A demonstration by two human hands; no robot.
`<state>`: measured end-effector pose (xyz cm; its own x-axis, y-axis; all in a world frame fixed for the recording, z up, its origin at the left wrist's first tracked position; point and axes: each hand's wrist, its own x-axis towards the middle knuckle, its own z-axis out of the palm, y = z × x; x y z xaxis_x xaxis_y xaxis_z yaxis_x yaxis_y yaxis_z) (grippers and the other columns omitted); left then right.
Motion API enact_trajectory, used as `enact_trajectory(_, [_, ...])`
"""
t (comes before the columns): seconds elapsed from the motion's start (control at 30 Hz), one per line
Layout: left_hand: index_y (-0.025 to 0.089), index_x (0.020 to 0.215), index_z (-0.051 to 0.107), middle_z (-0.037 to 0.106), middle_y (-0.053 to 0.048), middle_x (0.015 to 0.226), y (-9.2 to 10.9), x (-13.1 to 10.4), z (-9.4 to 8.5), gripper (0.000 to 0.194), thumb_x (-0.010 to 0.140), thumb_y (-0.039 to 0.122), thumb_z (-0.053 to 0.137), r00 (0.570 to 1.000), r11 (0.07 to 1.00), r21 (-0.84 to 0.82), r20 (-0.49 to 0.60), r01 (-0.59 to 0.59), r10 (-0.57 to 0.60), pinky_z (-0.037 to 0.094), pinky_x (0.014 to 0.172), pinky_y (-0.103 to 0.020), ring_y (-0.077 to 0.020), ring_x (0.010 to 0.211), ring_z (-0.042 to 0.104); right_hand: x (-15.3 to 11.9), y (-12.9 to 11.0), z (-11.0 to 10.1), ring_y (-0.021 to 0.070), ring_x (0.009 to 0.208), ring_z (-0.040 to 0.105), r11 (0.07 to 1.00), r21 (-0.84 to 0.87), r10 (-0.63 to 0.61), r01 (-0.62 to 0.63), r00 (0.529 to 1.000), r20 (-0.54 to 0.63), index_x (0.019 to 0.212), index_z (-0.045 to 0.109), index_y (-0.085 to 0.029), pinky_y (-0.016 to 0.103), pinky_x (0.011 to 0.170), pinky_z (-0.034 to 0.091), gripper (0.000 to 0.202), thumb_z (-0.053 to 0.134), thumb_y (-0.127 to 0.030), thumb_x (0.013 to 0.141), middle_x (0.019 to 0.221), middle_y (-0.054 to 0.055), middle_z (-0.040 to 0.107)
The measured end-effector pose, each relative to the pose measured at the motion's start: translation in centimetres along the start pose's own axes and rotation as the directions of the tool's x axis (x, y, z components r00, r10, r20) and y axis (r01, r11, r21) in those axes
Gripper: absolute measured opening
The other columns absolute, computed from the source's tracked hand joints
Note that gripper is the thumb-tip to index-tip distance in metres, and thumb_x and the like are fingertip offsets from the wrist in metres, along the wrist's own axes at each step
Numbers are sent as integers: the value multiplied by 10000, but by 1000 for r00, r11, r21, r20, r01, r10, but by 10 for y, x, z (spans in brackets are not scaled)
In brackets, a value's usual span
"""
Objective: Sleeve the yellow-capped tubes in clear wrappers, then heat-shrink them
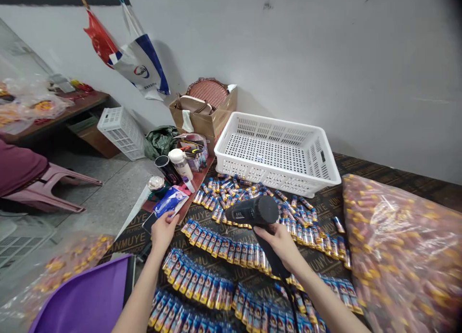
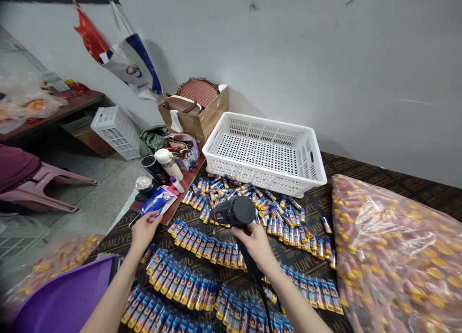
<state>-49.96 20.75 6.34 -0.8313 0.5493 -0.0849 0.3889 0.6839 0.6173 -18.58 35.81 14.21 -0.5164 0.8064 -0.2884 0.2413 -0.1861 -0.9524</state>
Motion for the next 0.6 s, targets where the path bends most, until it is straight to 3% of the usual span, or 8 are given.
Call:
enact_trajectory(0.13, [166,926,650,640,-22,631,-15,-13,-7,451,688,518,500,999,999,17,13,46,-47,418,633,-283,-229,683,621,-5,-8,6,275,921,633,999,-10,-42,43,997,59,951,712,-134,379,853,460,399,693,-431,686,980,92,718])
enact_trajectory(0.23, [177,900,648,631,-10,621,-11,-16,0,437,672,519,501,997,999,26,70,39,-41,422,635,-279,-225,682,619,-18,-12,-13,272,946,628,998,-33,-43,45,998,46,969,710,-143,368,865,455,369,666,-413,722,978,76,720])
enact_trajectory(0.43, [179,900,637,625,-6,615,19,-17,32,452,659,537,503,979,998,3,194,-68,66,434,635,-288,-218,644,607,-53,-4,-102,281,935,631,991,-133,-30,1,976,-214,964,714,-140,372,860,459,385,684,-418,699,963,80,723])
enact_trajectory(0.6, [168,968,640,642,-20,685,74,-26,69,452,718,507,478,922,976,36,337,-217,193,417,645,-267,-202,684,612,-91,2,-170,285,882,645,989,-105,52,-99,921,-386,862,734,-146,361,799,488,380,716,-461,649,881,76,734])
